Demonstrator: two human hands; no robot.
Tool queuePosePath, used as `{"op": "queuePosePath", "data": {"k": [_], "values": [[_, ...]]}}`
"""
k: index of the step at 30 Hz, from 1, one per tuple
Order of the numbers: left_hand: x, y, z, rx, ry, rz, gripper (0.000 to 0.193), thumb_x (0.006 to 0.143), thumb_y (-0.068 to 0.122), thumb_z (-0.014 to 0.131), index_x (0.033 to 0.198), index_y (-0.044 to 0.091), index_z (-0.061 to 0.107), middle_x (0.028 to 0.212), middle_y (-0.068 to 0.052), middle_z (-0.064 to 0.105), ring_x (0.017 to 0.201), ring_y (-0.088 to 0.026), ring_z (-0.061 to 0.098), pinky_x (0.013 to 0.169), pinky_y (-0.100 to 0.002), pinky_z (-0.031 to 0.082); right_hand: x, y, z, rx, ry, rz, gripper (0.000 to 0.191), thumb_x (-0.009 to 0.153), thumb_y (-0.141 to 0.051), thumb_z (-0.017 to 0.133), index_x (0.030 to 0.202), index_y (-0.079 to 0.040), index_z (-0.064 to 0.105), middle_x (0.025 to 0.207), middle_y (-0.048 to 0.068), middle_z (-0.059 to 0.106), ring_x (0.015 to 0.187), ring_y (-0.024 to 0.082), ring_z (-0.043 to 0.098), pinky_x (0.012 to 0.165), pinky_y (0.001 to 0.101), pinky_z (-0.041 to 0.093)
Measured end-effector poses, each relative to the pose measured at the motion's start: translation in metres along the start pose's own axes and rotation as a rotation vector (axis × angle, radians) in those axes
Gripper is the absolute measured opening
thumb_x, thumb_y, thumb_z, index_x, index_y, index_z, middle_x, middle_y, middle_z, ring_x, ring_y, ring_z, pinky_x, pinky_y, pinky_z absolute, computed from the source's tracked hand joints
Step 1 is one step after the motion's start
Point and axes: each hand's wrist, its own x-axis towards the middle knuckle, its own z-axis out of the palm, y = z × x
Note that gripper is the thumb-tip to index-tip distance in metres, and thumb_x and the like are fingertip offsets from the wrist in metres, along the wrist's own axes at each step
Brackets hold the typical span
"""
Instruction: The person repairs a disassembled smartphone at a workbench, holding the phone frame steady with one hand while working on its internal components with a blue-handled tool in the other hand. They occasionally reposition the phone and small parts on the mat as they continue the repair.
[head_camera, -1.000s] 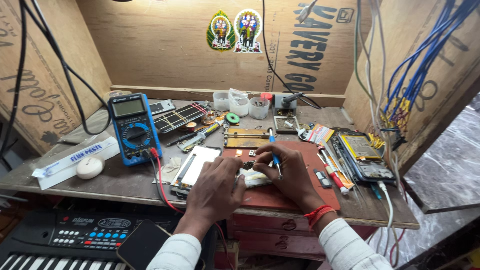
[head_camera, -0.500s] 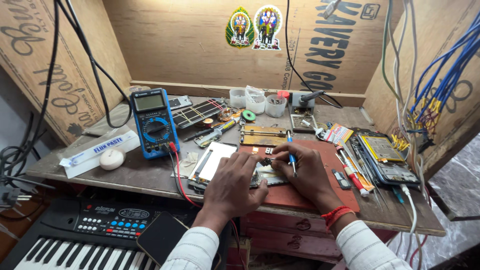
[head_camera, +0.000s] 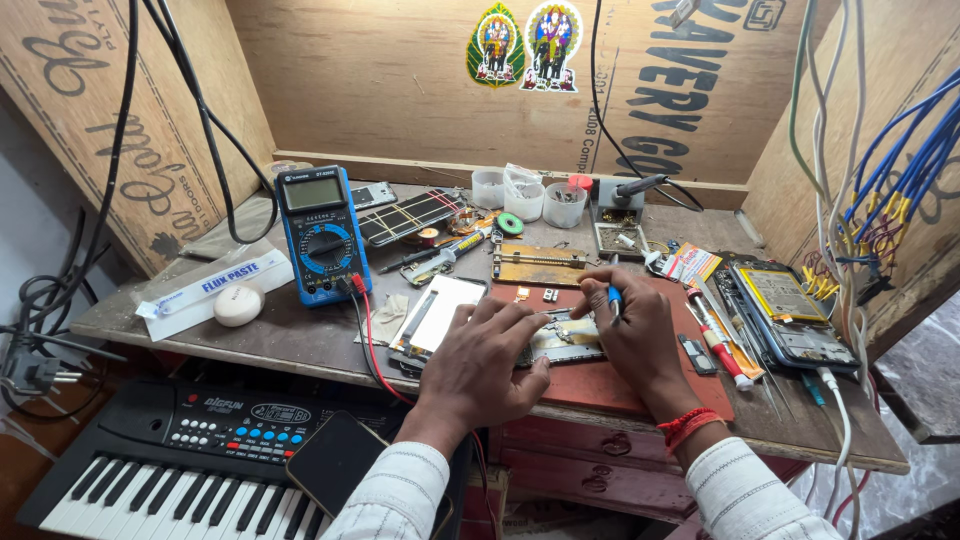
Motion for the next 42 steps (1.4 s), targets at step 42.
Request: {"op": "queuePosePath", "data": {"k": [42], "values": [[0.001, 0.001, -0.003, -0.016, -0.131, -0.017, 0.03, 0.085, 0.033, 0.065, 0.108, 0.015, 0.073, 0.114, 0.0, 0.075, 0.113, -0.023, 0.06, 0.098, -0.042, 0.041, 0.0, 0.015, -0.004, 0.087, -0.026, 0.165, 0.017, 0.085, -0.018, 0.078, 0.088, -0.002, 0.077, 0.067, 0.003, 0.067, 0.059, 0.007, 0.058, 0.051, 0.0256, 0.045]]}}
